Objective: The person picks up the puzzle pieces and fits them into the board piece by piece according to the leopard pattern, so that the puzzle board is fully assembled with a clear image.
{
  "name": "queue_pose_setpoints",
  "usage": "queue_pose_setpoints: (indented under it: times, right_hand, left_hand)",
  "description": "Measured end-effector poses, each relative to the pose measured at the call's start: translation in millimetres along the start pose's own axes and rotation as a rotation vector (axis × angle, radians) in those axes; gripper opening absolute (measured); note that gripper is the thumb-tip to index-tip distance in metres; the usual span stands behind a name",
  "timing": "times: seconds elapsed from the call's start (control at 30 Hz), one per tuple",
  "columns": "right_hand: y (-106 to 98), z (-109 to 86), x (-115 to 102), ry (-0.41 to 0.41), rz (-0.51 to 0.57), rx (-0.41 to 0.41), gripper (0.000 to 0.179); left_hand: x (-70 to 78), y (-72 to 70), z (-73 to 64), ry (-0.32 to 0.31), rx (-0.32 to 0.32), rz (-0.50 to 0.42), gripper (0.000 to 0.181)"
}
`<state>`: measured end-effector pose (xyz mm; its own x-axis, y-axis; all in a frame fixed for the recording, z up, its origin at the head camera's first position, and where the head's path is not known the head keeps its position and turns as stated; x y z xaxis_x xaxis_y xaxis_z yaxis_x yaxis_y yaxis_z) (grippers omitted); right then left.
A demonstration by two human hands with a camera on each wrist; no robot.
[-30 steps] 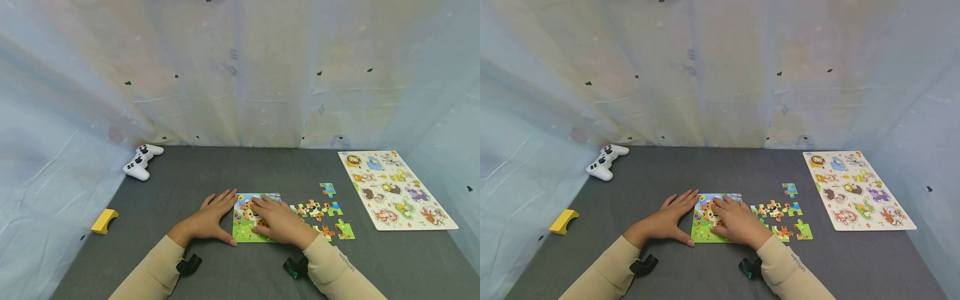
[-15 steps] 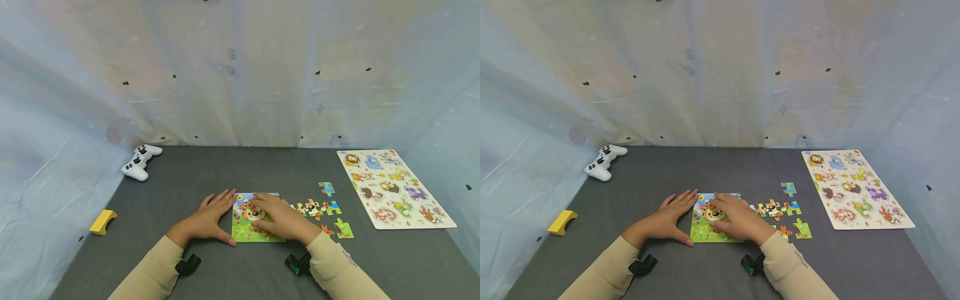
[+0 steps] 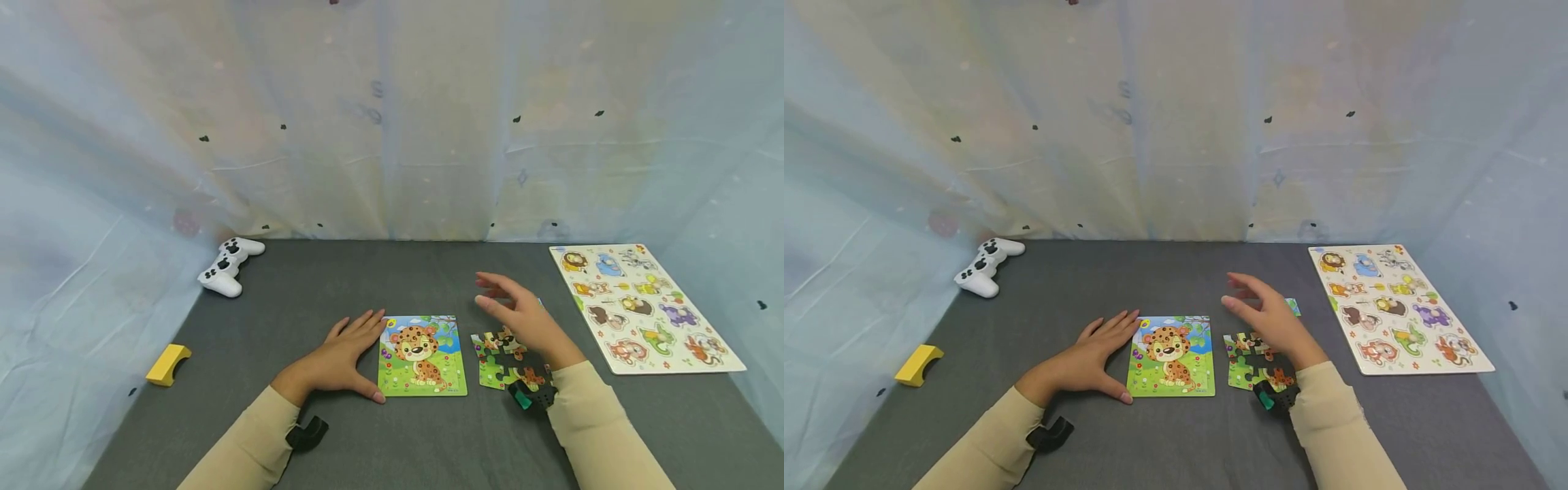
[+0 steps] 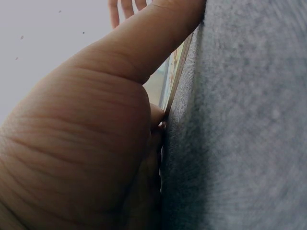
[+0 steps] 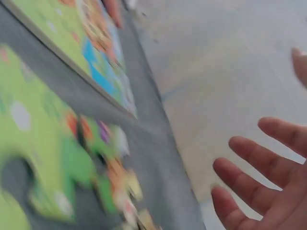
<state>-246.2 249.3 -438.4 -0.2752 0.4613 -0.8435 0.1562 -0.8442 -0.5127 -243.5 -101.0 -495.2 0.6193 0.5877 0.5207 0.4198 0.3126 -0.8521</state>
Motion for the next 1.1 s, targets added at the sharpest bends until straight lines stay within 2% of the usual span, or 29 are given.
queue_pose_setpoints:
  times: [0.17, 0.27, 0.4, 0.5, 0.57, 0.67, 0.87, 1.0, 1.1]
  right_hand:
    - [-37.4, -7.6, 14.6, 0.02, 0.11, 0.099, 0.053]
    - [-54.2, -13.3, 23.1, 0.021, 0.227, 0.14, 0.058]
    - [-68.8, -20.5, 34.6, -0.002, 0.395, 0.182, 0.063]
    - [-74.4, -24.3, 43.9, 0.007, 0.425, 0.206, 0.064]
    - [-76.0, -26.1, 50.5, 0.042, 0.399, 0.214, 0.064]
    - [-75.4, -27.0, 61.3, 0.13, 0.296, 0.2, 0.066]
    - [-68.0, -24.5, 78.7, 0.293, 0.103, 0.08, 0.079]
    - [-64.9, -23.5, 84.2, 0.32, -0.05, 0.027, 0.085]
    - [-64.6, -22.9, 83.2, 0.286, -0.186, 0.019, 0.074]
  left_hand:
    - [-0.3, 0.3, -0.1, 0.007, 0.003, -0.008, 0.141]
    - [0.5, -0.4, -0.4, 0.004, -0.001, -0.008, 0.141]
    - [-0.3, 0.5, 0.7, 0.003, 0.004, -0.01, 0.141]
    - [-0.8, 1.0, 1.2, 0.0, 0.005, -0.013, 0.14]
    - [0.1, 0.0, 0.9, -0.003, 0.003, -0.015, 0.141]
    - [1.1, -0.7, 0.7, -0.004, 0.003, -0.019, 0.141]
    - [1.1, -1.0, 0.8, -0.006, 0.002, -0.018, 0.141]
    - [1.2, -1.3, 0.4, -0.011, -0.002, -0.015, 0.141]
    - [0.8, -0.9, 0.4, -0.008, 0.0, -0.016, 0.141]
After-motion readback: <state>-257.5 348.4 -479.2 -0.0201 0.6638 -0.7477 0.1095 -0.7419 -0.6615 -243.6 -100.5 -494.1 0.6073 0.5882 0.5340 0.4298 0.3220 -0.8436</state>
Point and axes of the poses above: each hand's wrist, its own z-axis towards the middle knuckle, its own y-axis out of the palm, x = y × z, the point moved 5 cm from there along z, towards the middle knuckle, and after that the axes turned 3 degrees about y, right-handed, at the moved point
